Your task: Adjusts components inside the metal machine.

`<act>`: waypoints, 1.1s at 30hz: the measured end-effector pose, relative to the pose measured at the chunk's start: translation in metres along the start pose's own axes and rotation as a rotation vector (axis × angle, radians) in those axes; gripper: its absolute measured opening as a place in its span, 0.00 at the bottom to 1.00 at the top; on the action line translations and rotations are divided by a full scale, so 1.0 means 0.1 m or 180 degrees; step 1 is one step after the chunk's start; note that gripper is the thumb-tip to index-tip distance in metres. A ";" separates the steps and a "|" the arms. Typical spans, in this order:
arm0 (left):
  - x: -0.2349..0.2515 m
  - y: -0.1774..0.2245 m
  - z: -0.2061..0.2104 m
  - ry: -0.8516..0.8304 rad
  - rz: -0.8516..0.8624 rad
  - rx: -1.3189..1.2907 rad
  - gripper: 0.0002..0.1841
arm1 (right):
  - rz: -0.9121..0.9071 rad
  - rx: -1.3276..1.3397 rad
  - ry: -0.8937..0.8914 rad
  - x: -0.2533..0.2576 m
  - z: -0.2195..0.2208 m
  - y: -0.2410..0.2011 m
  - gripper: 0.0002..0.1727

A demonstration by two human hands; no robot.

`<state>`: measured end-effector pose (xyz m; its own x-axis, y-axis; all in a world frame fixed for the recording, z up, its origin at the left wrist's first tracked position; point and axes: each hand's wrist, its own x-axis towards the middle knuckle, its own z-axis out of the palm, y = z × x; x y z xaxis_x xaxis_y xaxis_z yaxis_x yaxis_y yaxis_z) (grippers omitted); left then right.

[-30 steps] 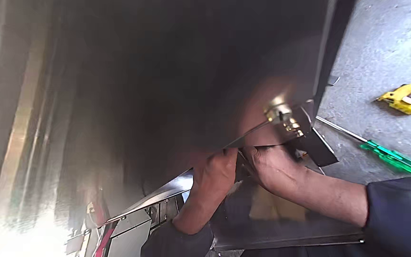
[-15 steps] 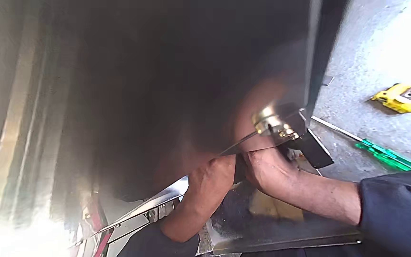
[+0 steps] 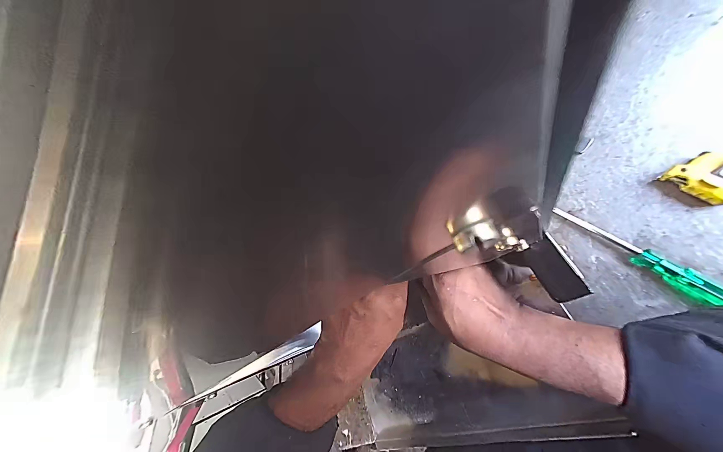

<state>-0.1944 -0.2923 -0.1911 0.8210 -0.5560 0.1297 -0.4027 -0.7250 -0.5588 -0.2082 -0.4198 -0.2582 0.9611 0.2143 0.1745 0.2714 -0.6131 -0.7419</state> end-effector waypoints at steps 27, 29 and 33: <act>0.02 -0.17 -0.02 0.0138 0.0201 -0.0132 0.10 | 0.0103 0.0330 -0.0584 0.07 -0.11 -0.08 0.15; 0.01 -0.24 -0.14 0.0205 0.0171 -0.0074 0.10 | -0.0086 0.0284 -0.0178 0.08 -0.09 -0.12 0.14; 0.04 -0.18 -0.01 0.0238 0.0171 -0.0010 0.12 | -0.0056 0.0080 -0.0017 0.07 0.00 -0.03 0.14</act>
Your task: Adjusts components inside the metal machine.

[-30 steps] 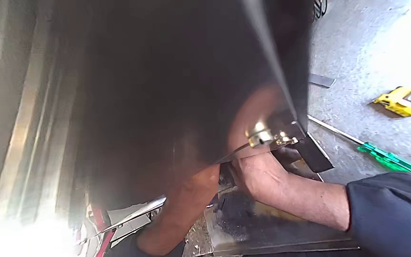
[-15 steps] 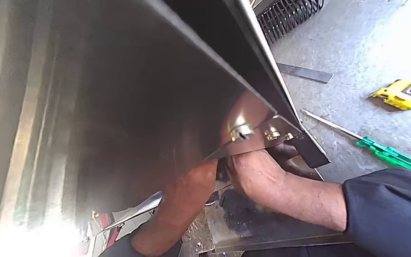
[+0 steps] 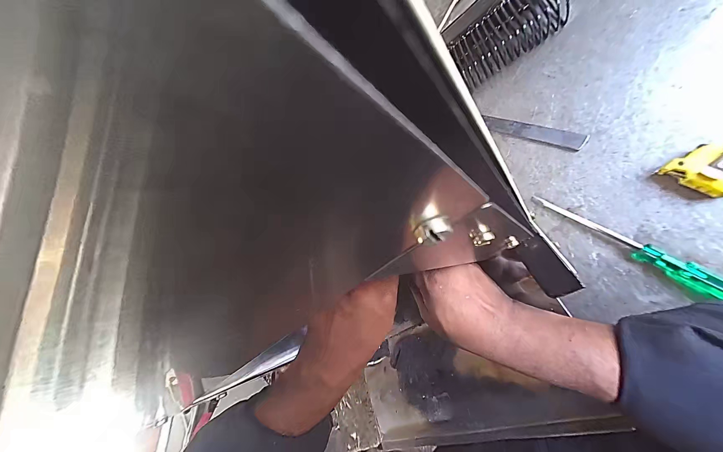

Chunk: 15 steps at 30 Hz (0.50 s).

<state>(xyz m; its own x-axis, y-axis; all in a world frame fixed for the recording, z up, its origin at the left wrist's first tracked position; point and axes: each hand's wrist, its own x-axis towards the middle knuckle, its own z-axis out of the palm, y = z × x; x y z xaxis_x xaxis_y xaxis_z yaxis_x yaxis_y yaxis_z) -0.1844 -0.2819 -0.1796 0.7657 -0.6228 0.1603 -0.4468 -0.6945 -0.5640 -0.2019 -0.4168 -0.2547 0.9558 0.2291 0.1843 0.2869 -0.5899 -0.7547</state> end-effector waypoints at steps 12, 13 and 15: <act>-0.04 -0.05 -0.06 -0.0047 0.0040 -0.0056 0.11 | -0.0019 0.0226 -0.0026 -0.03 -0.01 -0.04 0.14; -0.02 0.02 0.01 -0.0100 0.0047 -0.0069 0.10 | 0.0116 0.0204 -0.0250 -0.04 -0.02 0.00 0.15; 0.00 0.11 0.12 -0.0189 0.0061 -0.0108 0.10 | 0.0289 0.0137 -0.0594 -0.03 -0.05 0.05 0.16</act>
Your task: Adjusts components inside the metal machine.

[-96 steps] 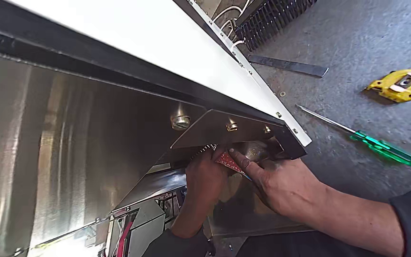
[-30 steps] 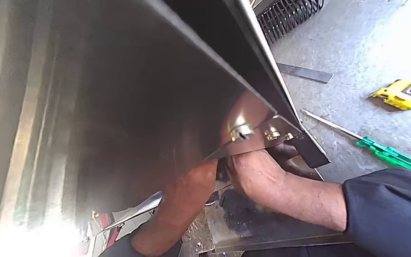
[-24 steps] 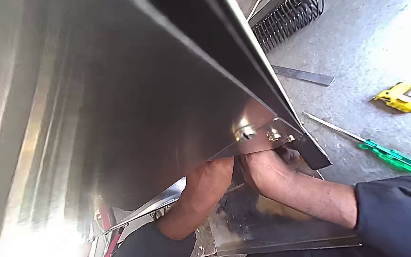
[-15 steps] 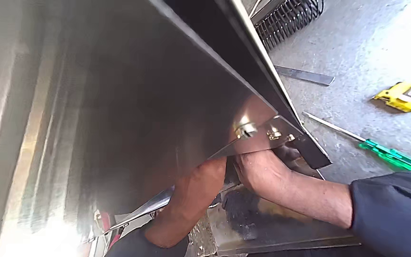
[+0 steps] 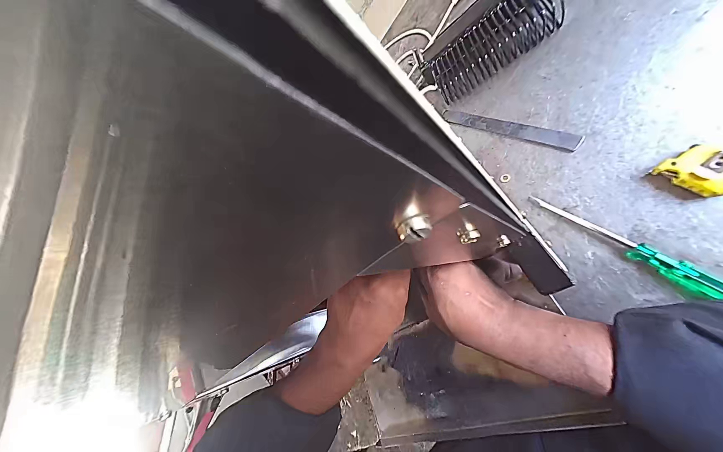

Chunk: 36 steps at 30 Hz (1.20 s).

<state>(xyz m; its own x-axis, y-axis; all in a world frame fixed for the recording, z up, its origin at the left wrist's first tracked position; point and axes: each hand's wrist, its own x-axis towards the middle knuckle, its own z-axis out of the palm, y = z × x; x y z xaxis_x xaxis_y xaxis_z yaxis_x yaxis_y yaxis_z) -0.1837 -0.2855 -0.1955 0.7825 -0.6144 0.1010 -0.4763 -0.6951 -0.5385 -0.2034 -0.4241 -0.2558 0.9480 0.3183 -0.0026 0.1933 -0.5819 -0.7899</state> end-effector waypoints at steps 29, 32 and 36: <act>-0.06 -0.13 -0.22 -0.0027 -0.0132 0.0065 0.12 | -0.0170 0.0298 -0.0273 0.01 -0.15 -0.16 0.15; -0.08 -0.14 -0.27 -0.0027 -0.0081 0.0124 0.12 | -0.0305 0.0298 0.0089 -0.02 -0.06 -0.13 0.15; 0.00 0.03 -0.05 -0.0123 -0.0098 0.0105 0.11 | 0.0033 0.0113 -0.0276 -0.01 -0.09 -0.03 0.17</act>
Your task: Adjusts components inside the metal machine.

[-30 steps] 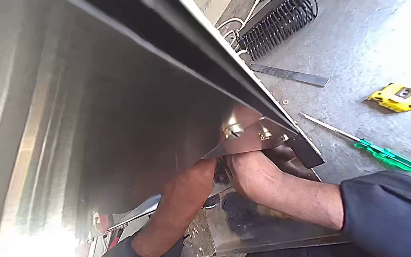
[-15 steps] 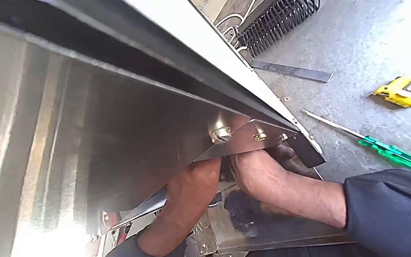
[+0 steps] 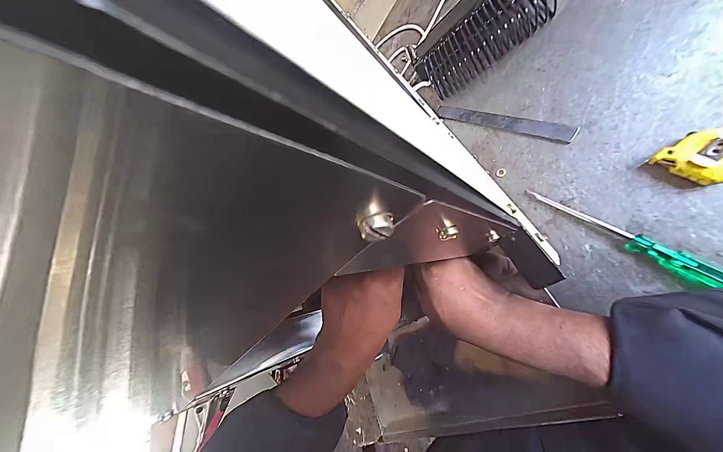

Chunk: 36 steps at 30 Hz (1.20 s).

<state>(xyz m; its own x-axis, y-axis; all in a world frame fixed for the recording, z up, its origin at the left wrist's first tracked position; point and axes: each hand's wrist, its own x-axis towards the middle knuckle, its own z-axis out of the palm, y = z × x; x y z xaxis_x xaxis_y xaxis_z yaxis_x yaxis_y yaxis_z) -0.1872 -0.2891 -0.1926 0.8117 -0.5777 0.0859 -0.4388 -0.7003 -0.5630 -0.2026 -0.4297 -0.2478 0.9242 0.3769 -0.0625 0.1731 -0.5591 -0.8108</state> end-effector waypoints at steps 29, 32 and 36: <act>-0.63 -0.10 0.08 0.0196 -0.0021 -0.0629 0.25 | -0.1033 -0.0460 0.0609 -0.70 0.11 0.37 0.22; -0.47 -0.10 0.10 0.0046 -0.0133 -0.0202 0.25 | -0.1151 -0.0514 0.0647 -0.71 0.20 0.47 0.22; -0.34 -0.07 0.07 0.0051 -0.0199 0.0187 0.21 | -0.1138 -0.0281 0.0620 -0.71 0.18 0.51 0.23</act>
<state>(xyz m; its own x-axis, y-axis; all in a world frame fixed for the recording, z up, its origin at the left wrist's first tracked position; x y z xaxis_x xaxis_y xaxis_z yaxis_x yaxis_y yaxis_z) -0.2091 -0.2611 -0.1973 0.8304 -0.5405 0.1353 -0.3636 -0.7097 -0.6034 -0.2654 -0.4717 -0.2949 0.8461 0.4169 0.3321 0.5156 -0.4825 -0.7080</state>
